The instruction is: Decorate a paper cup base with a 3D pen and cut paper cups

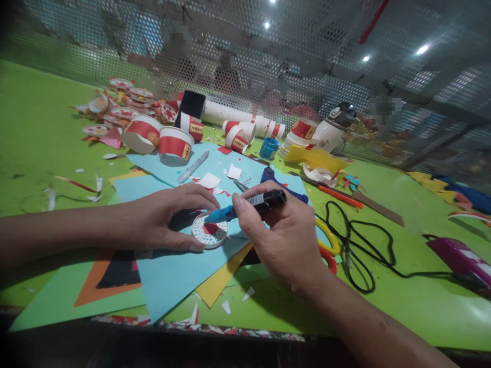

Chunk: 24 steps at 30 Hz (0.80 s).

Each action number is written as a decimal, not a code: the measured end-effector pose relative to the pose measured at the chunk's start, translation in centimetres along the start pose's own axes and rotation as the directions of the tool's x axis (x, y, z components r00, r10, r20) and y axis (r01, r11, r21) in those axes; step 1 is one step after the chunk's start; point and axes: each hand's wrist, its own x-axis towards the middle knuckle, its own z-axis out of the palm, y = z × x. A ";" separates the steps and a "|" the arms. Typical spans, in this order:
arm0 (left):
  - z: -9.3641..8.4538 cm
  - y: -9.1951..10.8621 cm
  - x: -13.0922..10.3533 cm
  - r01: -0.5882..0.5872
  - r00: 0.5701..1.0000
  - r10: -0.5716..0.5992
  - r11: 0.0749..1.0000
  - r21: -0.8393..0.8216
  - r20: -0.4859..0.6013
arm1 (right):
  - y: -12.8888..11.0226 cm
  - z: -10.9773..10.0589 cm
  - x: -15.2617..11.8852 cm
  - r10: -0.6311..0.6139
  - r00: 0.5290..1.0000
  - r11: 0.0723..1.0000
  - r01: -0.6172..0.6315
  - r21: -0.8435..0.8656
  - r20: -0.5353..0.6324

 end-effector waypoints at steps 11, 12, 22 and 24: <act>0.0 -0.2 -0.1 -0.021 1.000 0.021 1.000 0.007 0.009 | -0.2 0.0 -0.1 -0.042 0.998 0.999 0.042 0.010 0.056; 0.0 -0.2 -0.1 -0.020 1.000 0.020 1.000 0.010 0.010 | -0.2 0.0 -0.1 -0.045 0.998 0.999 0.045 0.012 0.051; -0.1 0.0 -0.1 -0.017 1.000 0.017 1.000 0.003 0.016 | 0.0 -0.1 0.0 -0.108 0.990 0.994 0.108 0.000 0.089; -0.1 0.0 -0.1 -0.011 1.000 0.011 1.000 -0.006 0.013 | -0.1 -0.2 0.0 -0.133 0.983 0.991 0.132 0.014 0.126</act>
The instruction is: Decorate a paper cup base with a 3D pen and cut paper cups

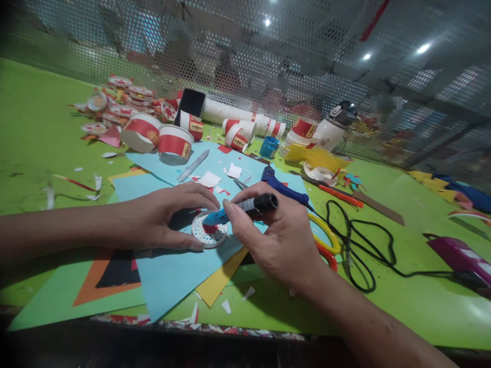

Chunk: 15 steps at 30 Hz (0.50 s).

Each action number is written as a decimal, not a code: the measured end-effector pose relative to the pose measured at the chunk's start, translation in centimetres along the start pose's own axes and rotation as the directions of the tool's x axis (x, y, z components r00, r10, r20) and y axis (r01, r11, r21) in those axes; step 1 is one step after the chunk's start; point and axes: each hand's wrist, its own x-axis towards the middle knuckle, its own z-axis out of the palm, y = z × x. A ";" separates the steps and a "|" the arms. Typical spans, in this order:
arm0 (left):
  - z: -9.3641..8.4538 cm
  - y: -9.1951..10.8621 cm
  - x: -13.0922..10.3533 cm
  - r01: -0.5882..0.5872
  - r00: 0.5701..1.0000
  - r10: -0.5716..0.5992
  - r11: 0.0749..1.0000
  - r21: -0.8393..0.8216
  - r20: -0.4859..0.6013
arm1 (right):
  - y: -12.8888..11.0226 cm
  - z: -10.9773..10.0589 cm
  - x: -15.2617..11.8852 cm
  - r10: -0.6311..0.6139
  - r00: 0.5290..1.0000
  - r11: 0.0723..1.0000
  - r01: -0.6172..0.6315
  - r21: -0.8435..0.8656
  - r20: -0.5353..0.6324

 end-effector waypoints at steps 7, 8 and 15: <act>0.0 0.1 0.1 -0.005 1.000 0.005 1.000 0.023 0.015 | -0.5 -0.4 -0.1 -0.065 0.994 0.997 0.061 0.037 0.093; 0.0 0.1 0.1 -0.005 1.000 0.005 1.000 0.025 0.014 | -0.6 -0.4 0.0 -0.070 0.993 0.997 0.067 0.034 0.094; 0.0 -0.1 0.0 -0.002 1.000 0.002 0.999 0.042 0.012 | -0.3 -0.2 0.2 -0.146 0.989 0.988 0.148 -0.043 0.034</act>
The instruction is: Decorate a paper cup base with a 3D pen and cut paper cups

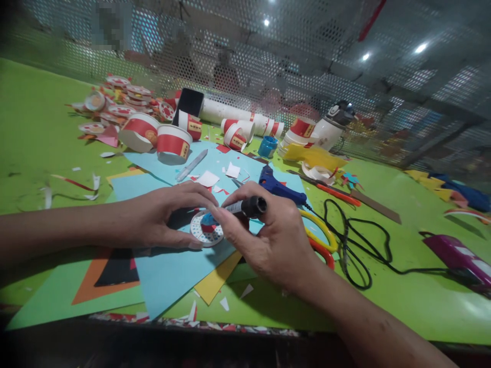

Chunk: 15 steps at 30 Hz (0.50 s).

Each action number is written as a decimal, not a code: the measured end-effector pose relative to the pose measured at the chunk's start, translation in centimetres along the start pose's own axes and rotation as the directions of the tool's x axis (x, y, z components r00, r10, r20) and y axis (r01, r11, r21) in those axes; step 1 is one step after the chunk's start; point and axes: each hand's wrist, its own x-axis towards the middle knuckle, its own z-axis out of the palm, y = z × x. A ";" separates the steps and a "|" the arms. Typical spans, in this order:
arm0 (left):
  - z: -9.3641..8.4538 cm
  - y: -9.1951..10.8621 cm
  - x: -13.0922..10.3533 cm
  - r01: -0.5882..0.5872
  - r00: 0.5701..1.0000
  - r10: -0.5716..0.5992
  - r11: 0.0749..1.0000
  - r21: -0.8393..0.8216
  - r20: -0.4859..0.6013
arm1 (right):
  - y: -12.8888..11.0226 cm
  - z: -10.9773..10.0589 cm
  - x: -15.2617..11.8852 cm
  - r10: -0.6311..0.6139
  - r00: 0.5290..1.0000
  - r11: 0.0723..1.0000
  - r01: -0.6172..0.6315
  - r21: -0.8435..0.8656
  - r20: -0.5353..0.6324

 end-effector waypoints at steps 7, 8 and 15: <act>0.0 -0.1 -0.1 0.005 1.000 -0.005 1.000 0.002 -0.002 | 0.1 -0.1 -0.4 0.019 1.000 0.999 -0.019 0.033 0.023; 0.0 -0.2 -0.1 0.003 1.000 -0.003 1.000 0.003 -0.004 | 0.2 -0.1 -0.5 0.020 1.000 0.999 -0.020 0.033 0.009; 0.1 -0.4 -0.1 -0.048 0.999 0.049 0.998 0.029 -0.023 | 0.4 -0.1 -0.5 0.171 0.954 0.985 -0.160 0.065 -0.248</act>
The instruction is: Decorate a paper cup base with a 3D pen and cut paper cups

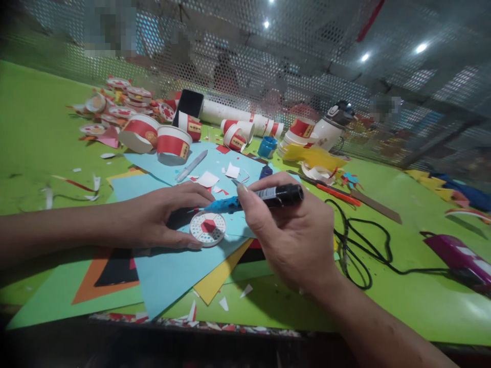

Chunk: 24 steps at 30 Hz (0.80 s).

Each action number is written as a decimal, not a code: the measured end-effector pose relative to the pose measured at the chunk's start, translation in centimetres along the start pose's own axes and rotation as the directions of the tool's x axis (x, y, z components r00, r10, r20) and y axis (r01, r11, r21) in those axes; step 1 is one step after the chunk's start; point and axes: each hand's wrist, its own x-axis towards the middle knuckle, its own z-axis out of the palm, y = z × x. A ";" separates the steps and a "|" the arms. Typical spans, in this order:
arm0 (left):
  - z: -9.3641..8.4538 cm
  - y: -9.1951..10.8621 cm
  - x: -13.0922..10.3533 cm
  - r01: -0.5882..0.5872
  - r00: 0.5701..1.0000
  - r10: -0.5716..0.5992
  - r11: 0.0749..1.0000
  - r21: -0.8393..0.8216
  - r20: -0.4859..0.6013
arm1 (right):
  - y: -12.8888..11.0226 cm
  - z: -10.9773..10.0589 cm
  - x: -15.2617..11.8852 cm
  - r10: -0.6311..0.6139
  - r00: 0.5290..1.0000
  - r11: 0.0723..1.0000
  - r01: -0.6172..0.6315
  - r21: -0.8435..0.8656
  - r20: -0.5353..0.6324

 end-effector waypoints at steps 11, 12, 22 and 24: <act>0.0 0.2 0.1 0.058 0.998 -0.058 0.998 -0.022 0.010 | 0.0 0.4 0.0 -0.020 0.996 1.000 0.021 -0.012 0.091; 0.0 0.2 0.1 0.053 0.999 -0.053 0.998 -0.022 0.010 | 0.1 0.5 0.0 -0.017 0.996 1.000 0.018 -0.009 0.090; -0.1 0.1 0.0 0.036 0.999 -0.036 0.999 -0.036 0.011 | 0.2 0.7 -0.1 -0.019 0.995 0.999 0.022 -0.025 0.100; 0.0 0.1 0.0 0.034 0.999 -0.034 0.999 -0.040 0.006 | 0.3 0.7 -0.1 -0.016 0.995 1.000 0.019 -0.023 0.103</act>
